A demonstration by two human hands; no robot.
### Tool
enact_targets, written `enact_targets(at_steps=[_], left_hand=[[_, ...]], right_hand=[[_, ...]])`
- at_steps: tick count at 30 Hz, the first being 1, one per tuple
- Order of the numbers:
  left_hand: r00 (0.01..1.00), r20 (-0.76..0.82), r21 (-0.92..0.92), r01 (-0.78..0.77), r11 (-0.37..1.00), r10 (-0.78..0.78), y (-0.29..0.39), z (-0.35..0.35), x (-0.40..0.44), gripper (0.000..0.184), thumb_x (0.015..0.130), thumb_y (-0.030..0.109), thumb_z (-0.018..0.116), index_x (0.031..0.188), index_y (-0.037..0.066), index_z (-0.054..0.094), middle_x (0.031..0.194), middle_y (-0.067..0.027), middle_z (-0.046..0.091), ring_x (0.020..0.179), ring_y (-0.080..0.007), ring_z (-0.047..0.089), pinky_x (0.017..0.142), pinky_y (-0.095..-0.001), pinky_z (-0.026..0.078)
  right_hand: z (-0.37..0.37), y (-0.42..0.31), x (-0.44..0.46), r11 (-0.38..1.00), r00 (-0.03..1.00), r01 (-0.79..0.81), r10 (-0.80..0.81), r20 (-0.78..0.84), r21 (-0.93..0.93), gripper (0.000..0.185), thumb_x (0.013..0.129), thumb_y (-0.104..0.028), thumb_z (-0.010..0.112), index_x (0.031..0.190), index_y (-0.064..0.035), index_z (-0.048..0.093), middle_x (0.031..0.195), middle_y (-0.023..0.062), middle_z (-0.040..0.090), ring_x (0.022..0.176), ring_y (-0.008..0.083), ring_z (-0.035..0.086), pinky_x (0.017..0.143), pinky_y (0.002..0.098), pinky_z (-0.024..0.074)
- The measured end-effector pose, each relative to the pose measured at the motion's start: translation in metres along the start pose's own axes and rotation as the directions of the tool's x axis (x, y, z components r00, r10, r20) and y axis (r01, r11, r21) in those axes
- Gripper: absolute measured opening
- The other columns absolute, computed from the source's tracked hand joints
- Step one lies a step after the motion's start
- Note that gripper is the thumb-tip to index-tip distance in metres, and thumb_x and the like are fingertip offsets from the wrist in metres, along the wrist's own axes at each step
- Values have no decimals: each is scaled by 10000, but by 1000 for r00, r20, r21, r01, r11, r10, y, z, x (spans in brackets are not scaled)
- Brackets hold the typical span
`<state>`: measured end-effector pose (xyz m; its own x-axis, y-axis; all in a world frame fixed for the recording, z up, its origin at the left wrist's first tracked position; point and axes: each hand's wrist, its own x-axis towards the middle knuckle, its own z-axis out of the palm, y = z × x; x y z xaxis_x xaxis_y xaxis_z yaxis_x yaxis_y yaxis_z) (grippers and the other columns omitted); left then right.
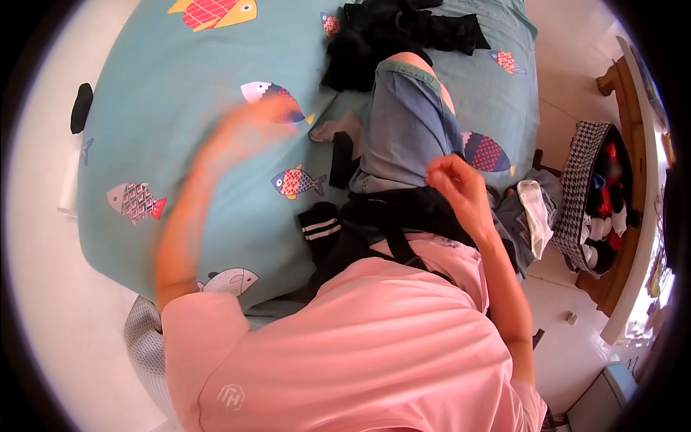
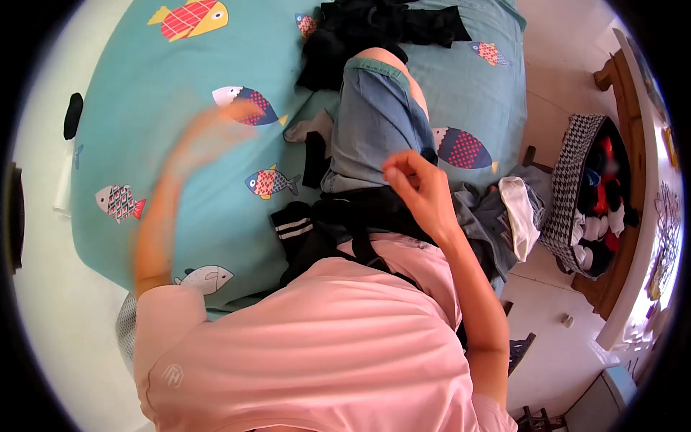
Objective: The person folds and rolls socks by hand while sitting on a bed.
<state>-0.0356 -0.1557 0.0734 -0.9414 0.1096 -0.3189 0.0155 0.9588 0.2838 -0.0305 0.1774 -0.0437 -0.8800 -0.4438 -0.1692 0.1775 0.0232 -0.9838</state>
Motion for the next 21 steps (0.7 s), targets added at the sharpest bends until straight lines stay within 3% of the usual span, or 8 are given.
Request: enact_targets(at_steps=[2,7,9,11,13,17,19,21], left_hand=[[948,268,70,-199,978,174,-3,86,14,435,780,307,619,1141,75,545,1066,-103,580,1033,-280,534,850,-371,439],[972,4,279,-228,933,237,-21,184,30,526,628,88,675,1131,50,527,1191,-111,431,1102,-304,442,830,-388,454],[995,-11,122,-94,988,96,-47,181,51,374,622,-3,598,995,-1,575,1095,-127,483,1014,-297,483,808,-374,450],[984,-7,-308,168,936,-179,-23,118,55,348,669,2,532,1014,-11,575,991,-99,543,953,-275,522,835,-332,425],[975,-202,-521,-26,853,-94,-17,88,51,341,718,35,489,1042,-15,582,967,-61,587,945,-228,546,872,-295,390],[996,-39,-967,-18,254,-78,40,41,20,391,773,80,441,1143,-24,512,956,-80,610,918,-173,572,829,-282,418],[914,49,-998,35,43,402,39,37,21,458,770,81,452,1214,-29,430,948,-118,603,867,-222,597,739,-331,488],[933,100,-993,75,86,345,65,30,8,503,757,97,495,1233,-30,392,955,-136,594,834,-242,603,669,-350,518]], right_hand=[[-4,3,-5,947,971,214,-181,154,-239,207,777,-135,637,931,-12,574,823,73,571,810,184,560,748,286,445],[4,22,-13,721,877,466,-300,375,-513,336,656,-117,703,962,-54,580,975,117,550,946,292,506,823,365,429],[3,22,-12,740,888,445,-289,359,-505,321,668,-112,693,961,-49,579,970,121,551,927,295,512,814,367,431],[2,21,-12,772,902,406,-252,351,-489,307,683,-108,683,964,-43,578,969,125,552,910,296,520,804,366,433],[-3,16,-6,813,923,345,-204,326,-468,295,701,-106,671,973,-38,578,971,127,553,894,295,529,794,362,435],[3,-16,6,902,959,282,-263,102,-327,442,749,-222,661,1124,-37,519,1031,124,547,981,245,535,841,338,420],[12,-25,15,921,934,353,-356,8,-166,544,757,-280,665,1196,-33,459,1098,119,529,1054,225,501,893,340,396],[9,-27,11,956,962,262,-270,45,131,651,750,-347,674,1252,-28,410,1166,114,504,1114,208,472,934,356,380]])
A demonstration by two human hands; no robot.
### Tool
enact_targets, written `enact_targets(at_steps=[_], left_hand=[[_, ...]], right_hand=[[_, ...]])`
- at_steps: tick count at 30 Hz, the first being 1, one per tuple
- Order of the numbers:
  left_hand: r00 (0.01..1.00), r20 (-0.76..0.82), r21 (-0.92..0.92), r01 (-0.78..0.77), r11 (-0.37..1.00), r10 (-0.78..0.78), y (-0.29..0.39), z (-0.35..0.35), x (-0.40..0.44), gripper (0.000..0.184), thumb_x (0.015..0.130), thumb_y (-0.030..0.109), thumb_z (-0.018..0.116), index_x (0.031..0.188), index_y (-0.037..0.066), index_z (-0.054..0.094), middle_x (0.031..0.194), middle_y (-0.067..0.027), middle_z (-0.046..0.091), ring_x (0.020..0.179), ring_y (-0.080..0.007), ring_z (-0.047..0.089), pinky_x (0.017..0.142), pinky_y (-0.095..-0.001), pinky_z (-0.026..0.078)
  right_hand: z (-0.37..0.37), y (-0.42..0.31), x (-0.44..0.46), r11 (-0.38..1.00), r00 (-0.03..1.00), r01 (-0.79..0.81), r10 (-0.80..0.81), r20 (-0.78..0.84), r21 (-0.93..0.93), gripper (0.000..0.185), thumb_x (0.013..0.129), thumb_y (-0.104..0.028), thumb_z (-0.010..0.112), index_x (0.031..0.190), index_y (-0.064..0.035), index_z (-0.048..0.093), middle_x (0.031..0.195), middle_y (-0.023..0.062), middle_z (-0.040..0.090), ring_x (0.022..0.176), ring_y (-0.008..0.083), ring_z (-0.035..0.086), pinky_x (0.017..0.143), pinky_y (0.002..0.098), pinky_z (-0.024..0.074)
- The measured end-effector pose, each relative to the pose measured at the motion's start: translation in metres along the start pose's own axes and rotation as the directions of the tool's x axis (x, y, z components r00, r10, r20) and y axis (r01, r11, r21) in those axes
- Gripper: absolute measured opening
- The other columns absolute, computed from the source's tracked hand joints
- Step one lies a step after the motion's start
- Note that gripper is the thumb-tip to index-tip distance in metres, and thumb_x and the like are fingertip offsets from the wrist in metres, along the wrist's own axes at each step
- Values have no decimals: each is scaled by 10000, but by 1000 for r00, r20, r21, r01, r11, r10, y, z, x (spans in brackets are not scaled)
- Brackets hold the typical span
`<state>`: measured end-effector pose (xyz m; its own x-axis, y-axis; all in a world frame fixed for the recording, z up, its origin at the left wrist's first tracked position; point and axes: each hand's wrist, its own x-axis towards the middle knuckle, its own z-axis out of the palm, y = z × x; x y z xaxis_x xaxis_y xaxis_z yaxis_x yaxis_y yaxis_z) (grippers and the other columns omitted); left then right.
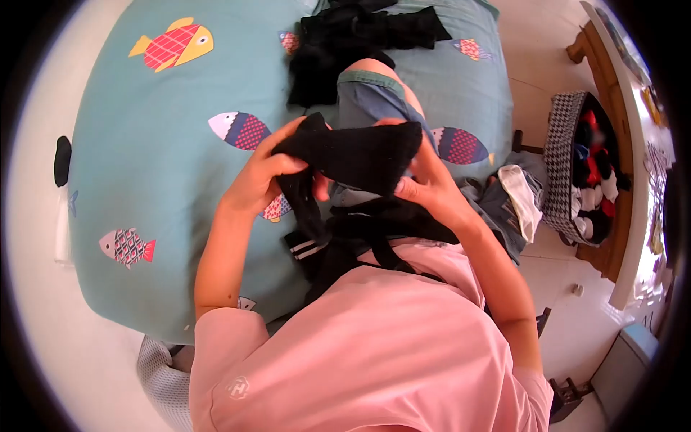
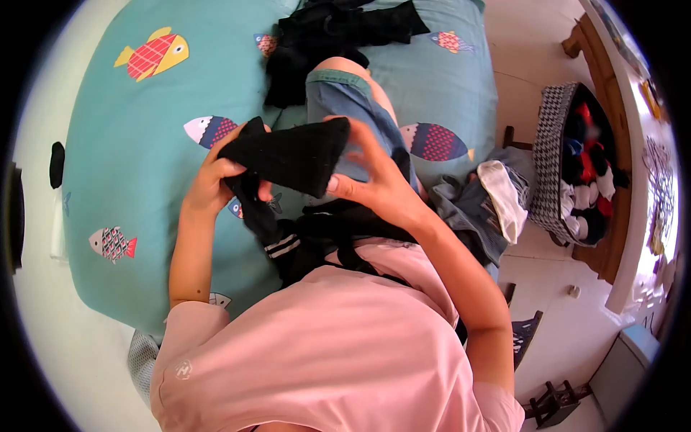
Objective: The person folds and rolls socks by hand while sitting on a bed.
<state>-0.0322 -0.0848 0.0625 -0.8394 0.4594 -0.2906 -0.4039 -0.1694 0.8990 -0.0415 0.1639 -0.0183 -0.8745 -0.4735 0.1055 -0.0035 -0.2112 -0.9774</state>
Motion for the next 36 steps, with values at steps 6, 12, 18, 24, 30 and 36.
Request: enact_targets(at_steps=[6,12,18,24,30,36], left_hand=[[990,53,92,125,988,-130,-2,21,11,611,730,283,664,1194,-7,393,976,-133,573,858,-236,603,625,-337,557],[946,110,-137,319,938,-306,-39,1,28,514,765,399,664,1023,9,451,970,-107,535,871,-181,548,722,-265,474],[986,-88,506,168,846,-144,-43,-14,36,238,781,133,660,949,10,544,880,5,549,828,-70,505,684,-205,414],[742,223,967,-251,-46,633,-42,-7,32,228,665,20,669,853,41,543,994,-73,526,896,-206,548,744,-310,474],[893,269,934,-333,129,360,-110,18,24,112,709,94,666,789,59,595,1024,-51,585,902,-242,573,738,-340,486],[709,272,954,-288,-85,650,-109,-5,61,268,703,-34,571,957,52,585,1179,-69,537,1086,-278,506,903,-379,422]], right_hand=[[-9,-5,-5,732,946,-298,142,290,613,819,754,-548,606,1311,-9,342,1247,141,473,1171,259,455,947,466,390],[-24,-11,5,805,925,-378,344,160,458,468,862,-317,543,1208,-15,457,1083,117,563,976,190,565,872,342,443],[-34,-9,23,981,989,-145,146,-7,-128,221,760,19,612,980,-2,607,865,36,608,898,89,550,772,247,456],[-63,4,41,583,874,429,-460,155,-689,284,618,121,581,812,-76,646,962,69,621,979,257,550,797,341,477],[-94,45,8,448,941,248,-322,103,-859,246,592,108,563,722,-84,647,1056,82,578,1021,275,513,831,357,452],[-47,45,4,538,931,219,-364,10,-814,301,705,-19,616,998,-79,587,982,101,586,931,291,534,810,359,445]])
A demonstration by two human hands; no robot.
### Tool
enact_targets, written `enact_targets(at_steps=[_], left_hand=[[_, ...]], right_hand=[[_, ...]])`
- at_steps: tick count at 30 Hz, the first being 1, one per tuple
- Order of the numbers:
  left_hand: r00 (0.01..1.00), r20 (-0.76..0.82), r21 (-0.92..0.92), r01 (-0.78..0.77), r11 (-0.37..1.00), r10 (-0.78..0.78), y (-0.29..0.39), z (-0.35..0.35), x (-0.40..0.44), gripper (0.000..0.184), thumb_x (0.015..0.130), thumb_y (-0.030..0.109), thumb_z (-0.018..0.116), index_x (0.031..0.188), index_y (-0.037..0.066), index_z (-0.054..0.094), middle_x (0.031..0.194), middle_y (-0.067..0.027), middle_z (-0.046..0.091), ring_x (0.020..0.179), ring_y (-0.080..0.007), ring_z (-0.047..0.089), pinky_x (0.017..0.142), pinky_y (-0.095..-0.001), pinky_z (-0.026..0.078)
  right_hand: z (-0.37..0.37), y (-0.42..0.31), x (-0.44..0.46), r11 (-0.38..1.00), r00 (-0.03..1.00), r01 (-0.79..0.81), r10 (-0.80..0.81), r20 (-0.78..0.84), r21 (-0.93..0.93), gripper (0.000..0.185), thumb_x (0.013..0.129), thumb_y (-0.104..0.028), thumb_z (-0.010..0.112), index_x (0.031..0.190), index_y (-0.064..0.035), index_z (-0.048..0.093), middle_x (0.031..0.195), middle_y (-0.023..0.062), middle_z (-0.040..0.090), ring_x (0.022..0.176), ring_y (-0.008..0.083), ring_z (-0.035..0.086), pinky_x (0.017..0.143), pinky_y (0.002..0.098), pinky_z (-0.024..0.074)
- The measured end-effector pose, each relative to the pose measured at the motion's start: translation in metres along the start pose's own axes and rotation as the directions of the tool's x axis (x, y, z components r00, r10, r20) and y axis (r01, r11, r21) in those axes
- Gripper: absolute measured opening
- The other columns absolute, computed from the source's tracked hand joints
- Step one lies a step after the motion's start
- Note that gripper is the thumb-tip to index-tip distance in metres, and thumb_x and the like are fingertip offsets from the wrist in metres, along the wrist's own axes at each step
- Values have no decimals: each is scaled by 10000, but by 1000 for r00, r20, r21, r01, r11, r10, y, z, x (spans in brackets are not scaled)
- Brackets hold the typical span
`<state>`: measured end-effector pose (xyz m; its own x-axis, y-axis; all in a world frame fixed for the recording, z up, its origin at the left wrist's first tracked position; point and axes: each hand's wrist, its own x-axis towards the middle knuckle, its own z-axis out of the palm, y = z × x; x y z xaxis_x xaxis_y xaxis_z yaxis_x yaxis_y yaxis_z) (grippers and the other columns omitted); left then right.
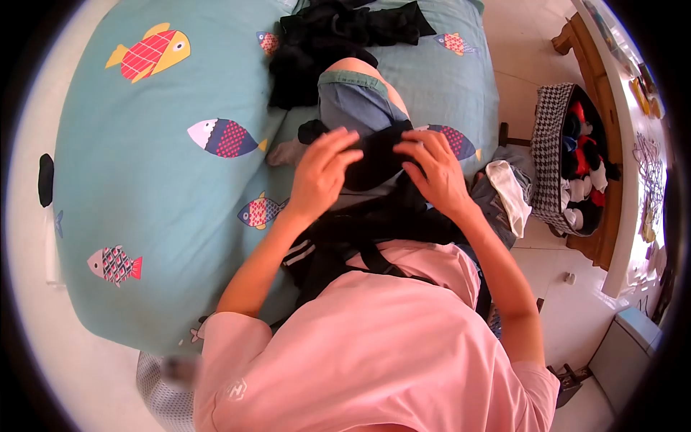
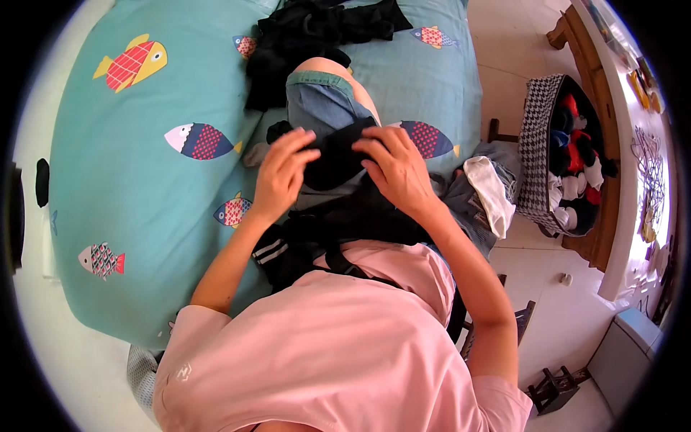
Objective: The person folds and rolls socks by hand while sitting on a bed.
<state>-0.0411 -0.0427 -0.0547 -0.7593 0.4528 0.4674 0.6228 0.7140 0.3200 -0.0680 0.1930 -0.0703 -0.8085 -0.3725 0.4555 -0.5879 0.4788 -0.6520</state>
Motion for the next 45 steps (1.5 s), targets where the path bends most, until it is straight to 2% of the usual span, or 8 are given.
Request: enact_targets(at_steps=[9,13,20,24,28,34,39,45], left_hand=[[858,304,0,434,901,-413,-67,-27,-8,208,685,18,511,891,26,534,892,-59,587,837,-220,569,751,-313,443],[691,403,-682,665,306,-600,-62,-42,-12,90,785,43,490,861,11,526,724,3,530,715,-65,490,672,-236,413],[921,-161,180,381,907,-355,-40,-37,-19,194,779,93,605,955,47,538,870,-82,581,827,-204,566,710,-305,447],[743,528,-235,593,770,-411,24,-44,-35,214,704,132,689,860,40,575,918,-72,559,891,-227,534,782,-326,432],[881,473,-197,97,976,7,48,-36,-65,252,639,101,690,847,74,550,940,-64,554,921,-219,510,778,-338,430],[520,845,-295,648,702,-125,52,-78,-58,216,680,66,642,863,47,529,792,-66,584,718,-249,567,653,-338,447],[720,693,-617,583,528,15,59,-83,-39,187,698,44,645,878,64,599,761,-51,591,663,-204,574,585,-303,448],[961,262,-183,-44,982,92,48,-94,-26,263,529,57,679,778,111,614,749,-6,538,682,-193,540,561,-323,428]], right_hand=[[16,32,8,818,875,-475,477,79,325,264,780,-122,636,1011,-17,561,747,85,607,653,171,562,664,263,449],[8,47,2,610,813,-503,574,96,612,205,822,-136,608,957,3,539,724,43,577,682,84,522,632,220,419],[-17,11,-2,969,973,-201,180,-143,-147,274,725,-107,660,972,-32,568,805,98,602,756,251,571,714,332,456],[-19,-27,-42,984,892,-167,123,435,62,279,657,-141,708,899,-64,594,879,91,581,880,271,549,757,354,457],[-35,-51,-65,983,872,-18,-74,484,182,233,571,-25,662,768,-62,542,924,72,574,920,258,523,788,346,447],[-60,-57,-79,942,891,-165,15,455,292,245,582,5,662,798,-64,571,955,74,589,838,249,572,729,341,478],[-49,-61,-69,937,859,-259,112,499,235,406,610,17,630,1008,-58,607,875,96,577,792,255,559,691,339,475],[-64,-49,-48,968,969,216,-197,148,-128,362,539,-2,642,892,-82,617,825,72,513,795,246,534,689,343,452]])
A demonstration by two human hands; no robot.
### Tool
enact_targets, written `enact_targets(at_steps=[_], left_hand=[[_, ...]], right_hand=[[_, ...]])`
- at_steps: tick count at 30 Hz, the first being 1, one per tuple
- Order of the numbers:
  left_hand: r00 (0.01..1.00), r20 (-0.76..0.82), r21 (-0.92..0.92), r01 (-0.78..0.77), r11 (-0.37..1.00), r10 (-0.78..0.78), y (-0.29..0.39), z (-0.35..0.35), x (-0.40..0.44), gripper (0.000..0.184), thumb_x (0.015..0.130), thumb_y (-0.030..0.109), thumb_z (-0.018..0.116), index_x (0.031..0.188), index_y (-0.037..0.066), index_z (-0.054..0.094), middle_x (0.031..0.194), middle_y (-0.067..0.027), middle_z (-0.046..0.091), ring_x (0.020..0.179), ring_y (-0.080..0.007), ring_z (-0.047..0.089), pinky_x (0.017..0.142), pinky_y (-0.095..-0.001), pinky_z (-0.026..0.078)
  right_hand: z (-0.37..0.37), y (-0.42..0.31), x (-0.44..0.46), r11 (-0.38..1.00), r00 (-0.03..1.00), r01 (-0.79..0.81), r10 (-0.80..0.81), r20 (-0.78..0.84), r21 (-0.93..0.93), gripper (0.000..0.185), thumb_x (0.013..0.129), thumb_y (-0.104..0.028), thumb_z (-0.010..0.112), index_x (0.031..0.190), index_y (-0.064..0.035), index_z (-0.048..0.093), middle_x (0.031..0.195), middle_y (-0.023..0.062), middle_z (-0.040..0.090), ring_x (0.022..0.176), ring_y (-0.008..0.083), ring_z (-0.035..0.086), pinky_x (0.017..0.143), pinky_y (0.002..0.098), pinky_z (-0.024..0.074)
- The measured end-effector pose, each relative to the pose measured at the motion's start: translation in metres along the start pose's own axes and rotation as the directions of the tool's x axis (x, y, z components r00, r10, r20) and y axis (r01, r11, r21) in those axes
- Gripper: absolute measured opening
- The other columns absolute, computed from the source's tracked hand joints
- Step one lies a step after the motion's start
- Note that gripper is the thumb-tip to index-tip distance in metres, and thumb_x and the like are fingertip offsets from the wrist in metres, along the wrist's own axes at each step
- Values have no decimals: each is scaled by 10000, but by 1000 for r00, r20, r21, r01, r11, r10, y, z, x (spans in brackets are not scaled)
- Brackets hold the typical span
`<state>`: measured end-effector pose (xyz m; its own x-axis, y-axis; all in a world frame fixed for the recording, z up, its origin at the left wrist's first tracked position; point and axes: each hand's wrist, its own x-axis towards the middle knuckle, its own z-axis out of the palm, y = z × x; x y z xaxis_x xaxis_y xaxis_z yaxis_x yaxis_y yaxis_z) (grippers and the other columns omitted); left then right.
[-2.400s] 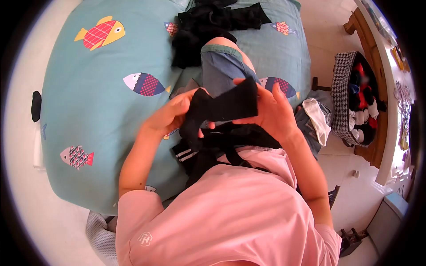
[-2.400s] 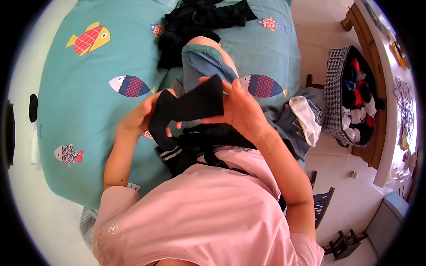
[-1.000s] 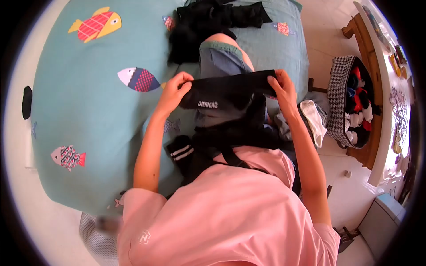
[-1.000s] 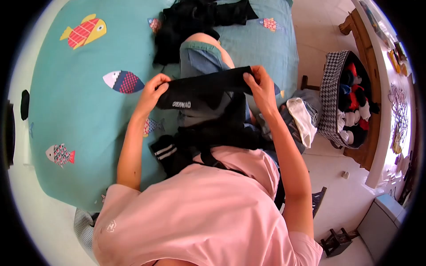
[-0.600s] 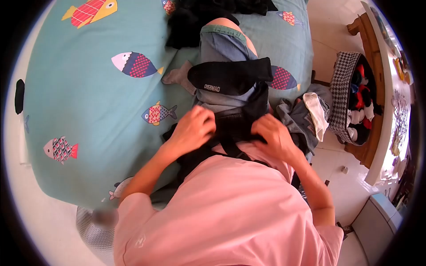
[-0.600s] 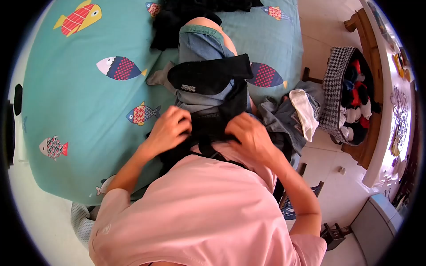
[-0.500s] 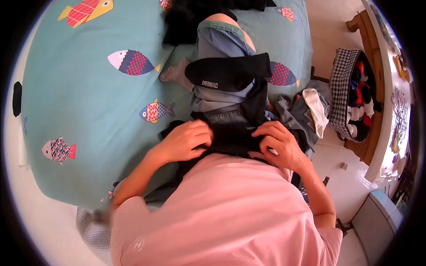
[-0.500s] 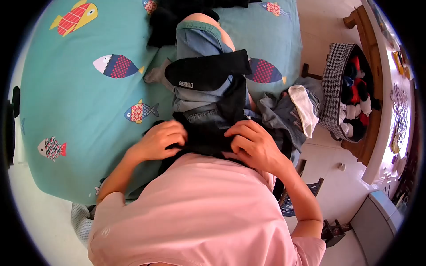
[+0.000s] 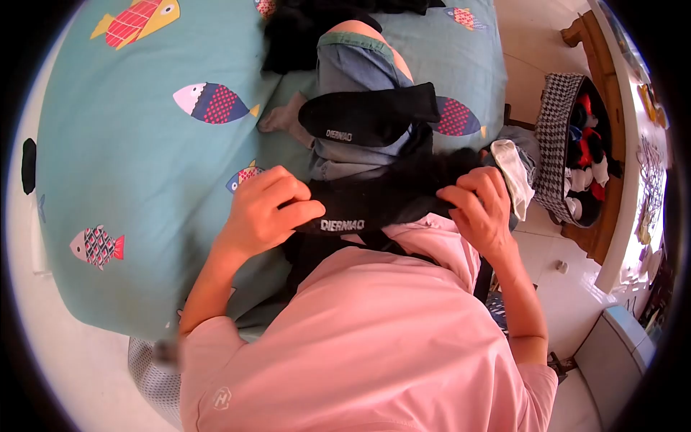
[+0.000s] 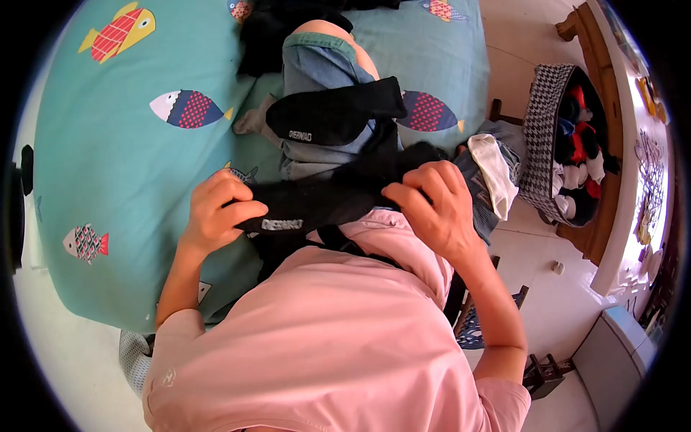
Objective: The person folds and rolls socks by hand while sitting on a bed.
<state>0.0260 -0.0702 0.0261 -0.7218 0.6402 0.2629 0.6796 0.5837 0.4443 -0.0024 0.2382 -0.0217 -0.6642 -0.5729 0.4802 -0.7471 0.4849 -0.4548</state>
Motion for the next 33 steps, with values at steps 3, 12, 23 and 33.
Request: enact_targets(at_steps=[3,12,23,33], left_hand=[[992,126,19,0,1000,-2,-7,25,-9,177,589,43,659,747,95,600,866,-29,561,850,-223,540,674,-342,441],[706,175,-363,694,622,-686,-38,56,-43,126,814,106,575,896,10,566,906,-85,592,860,-211,584,715,-307,471],[930,-65,-231,339,912,-362,-20,82,8,432,723,10,567,1148,30,493,1135,-106,529,1091,-277,456,930,-358,370],[953,248,-75,196,978,-172,-17,96,74,391,629,91,676,977,75,498,974,-56,530,1019,-252,451,950,-377,326]], right_hand=[[10,16,-13,998,987,50,-45,152,-33,324,550,-2,641,863,-81,624,828,70,513,797,241,532,704,347,445],[28,29,-35,800,835,-550,535,128,242,172,696,33,604,849,-44,619,879,117,550,837,296,548,730,351,462],[57,5,0,825,851,-510,526,1,243,425,634,-41,696,1026,-47,533,976,132,525,924,312,492,794,372,430],[75,69,-52,500,590,-765,796,133,406,456,756,-265,649,1104,-2,517,935,160,593,830,242,556,761,345,437]])
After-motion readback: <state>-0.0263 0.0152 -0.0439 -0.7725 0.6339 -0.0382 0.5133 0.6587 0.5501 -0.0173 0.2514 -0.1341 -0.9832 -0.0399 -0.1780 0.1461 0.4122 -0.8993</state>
